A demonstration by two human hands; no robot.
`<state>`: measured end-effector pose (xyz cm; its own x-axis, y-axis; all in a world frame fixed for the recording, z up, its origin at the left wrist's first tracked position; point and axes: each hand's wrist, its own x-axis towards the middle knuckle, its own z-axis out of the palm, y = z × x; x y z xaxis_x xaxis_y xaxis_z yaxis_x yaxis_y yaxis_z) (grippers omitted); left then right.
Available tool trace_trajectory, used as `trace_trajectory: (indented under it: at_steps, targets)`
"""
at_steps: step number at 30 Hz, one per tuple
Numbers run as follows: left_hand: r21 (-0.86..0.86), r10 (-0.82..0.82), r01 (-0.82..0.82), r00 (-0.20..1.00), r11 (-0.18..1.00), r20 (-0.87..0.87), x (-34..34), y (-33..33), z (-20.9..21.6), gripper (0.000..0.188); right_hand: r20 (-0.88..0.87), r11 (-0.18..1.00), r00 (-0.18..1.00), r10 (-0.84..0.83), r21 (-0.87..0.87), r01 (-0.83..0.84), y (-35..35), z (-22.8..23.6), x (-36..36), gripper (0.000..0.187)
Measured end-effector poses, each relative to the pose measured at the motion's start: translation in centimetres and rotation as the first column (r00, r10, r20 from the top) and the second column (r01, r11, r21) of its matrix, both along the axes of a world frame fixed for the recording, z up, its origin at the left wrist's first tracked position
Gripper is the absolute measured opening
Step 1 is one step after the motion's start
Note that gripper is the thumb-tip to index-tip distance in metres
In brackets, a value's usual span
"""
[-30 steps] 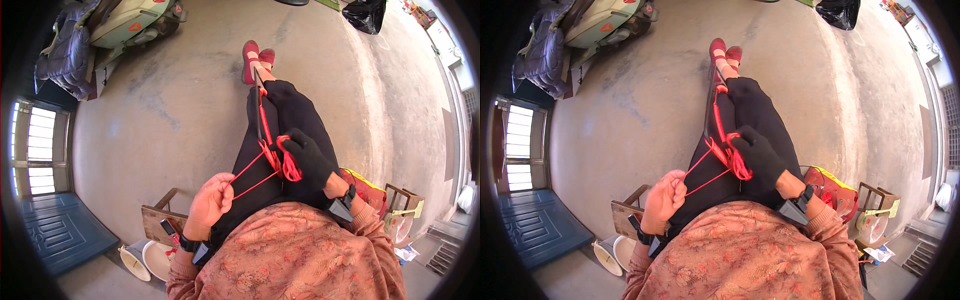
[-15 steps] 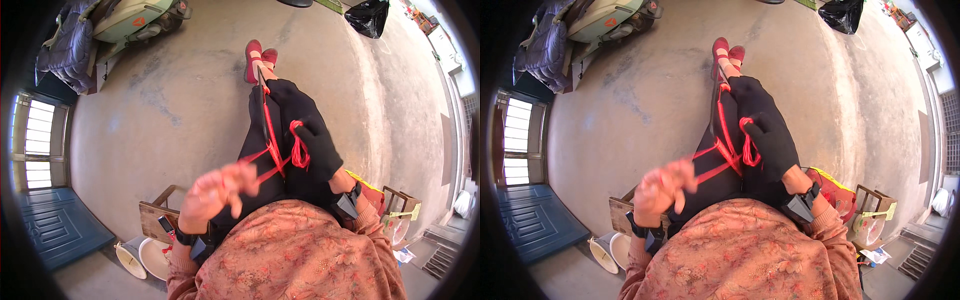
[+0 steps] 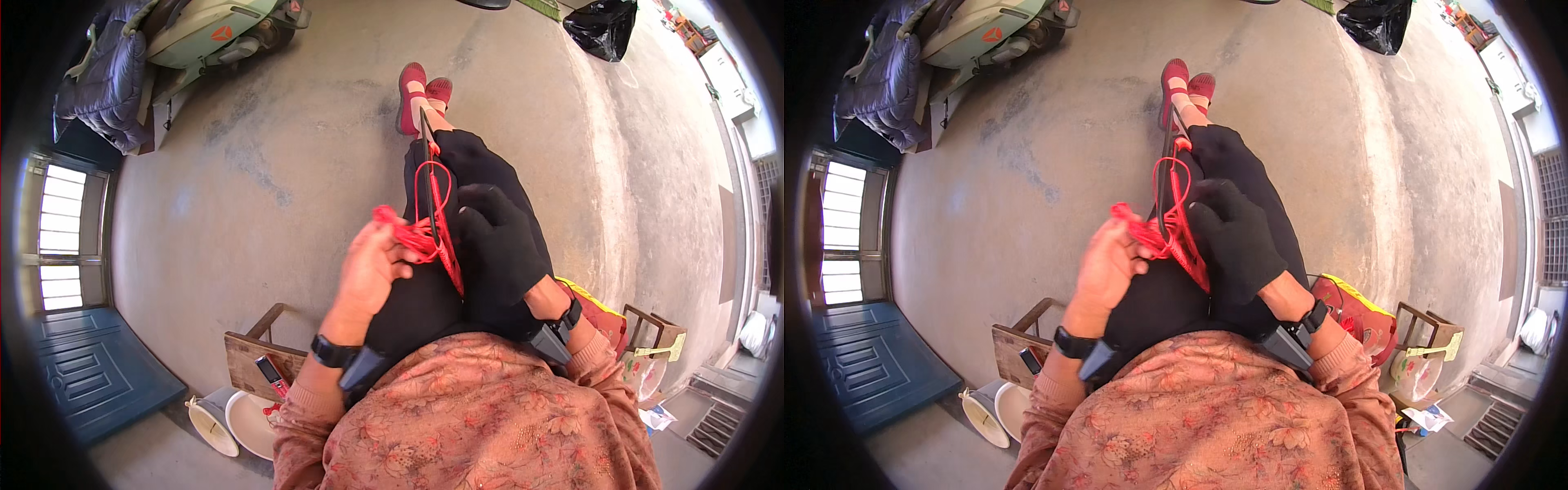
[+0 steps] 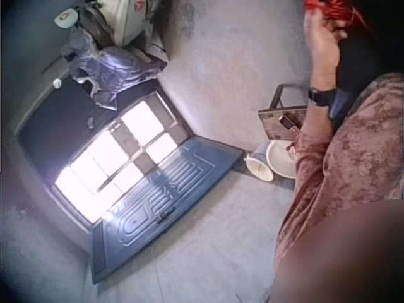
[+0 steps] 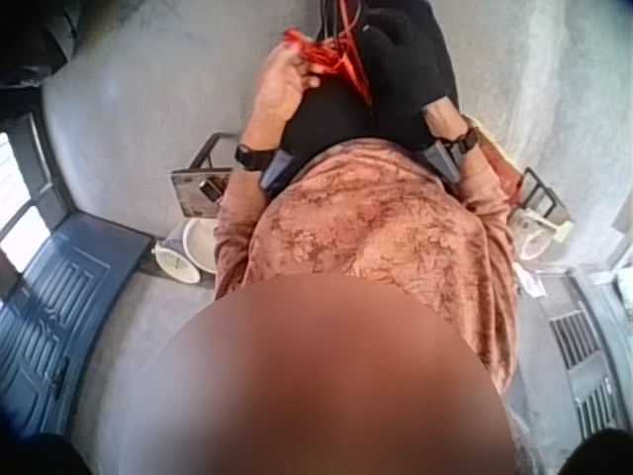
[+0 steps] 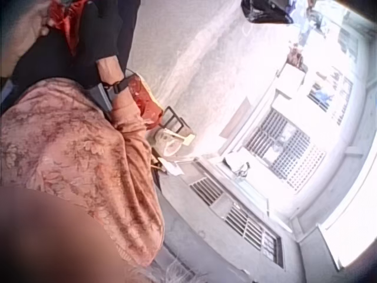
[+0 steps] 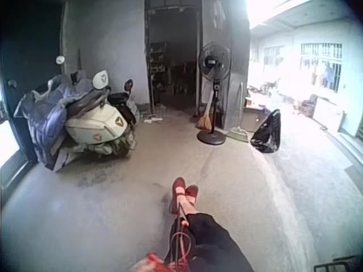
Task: Wrapping and weaving a red nylon rope around a red plastic frame.
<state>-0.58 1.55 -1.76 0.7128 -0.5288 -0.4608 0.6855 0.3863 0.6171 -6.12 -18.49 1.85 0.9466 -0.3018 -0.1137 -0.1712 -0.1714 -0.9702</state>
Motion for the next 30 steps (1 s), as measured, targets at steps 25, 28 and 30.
trace_trajectory:
  at_steps: [25, 28, 30]
  targets:
    - [0.606, -0.3, -0.182, 0.737, 0.775, 0.606, -2.7, -2.9, 2.7, 0.019, -0.115, 0.745, 0.917, 0.383, 0.626, -0.232, -1.4, 7.1, -8.4, 0.008]
    - [0.67, -0.369, -0.29, 0.655, 0.684, 0.66, -2.7, -2.9, 2.2, 0.021, -0.074, 0.76, 0.918, 0.39, 0.589, -0.276, -2.1, 7.3, -9.2, 0.006]
    - [0.657, -0.377, -0.293, 0.63, 0.694, 0.679, -2.6, -2.8, 1.6, 0.024, -0.023, 0.826, 0.93, 0.366, 0.469, -0.313, -2.2, 7.7, -9.4, 0.006]
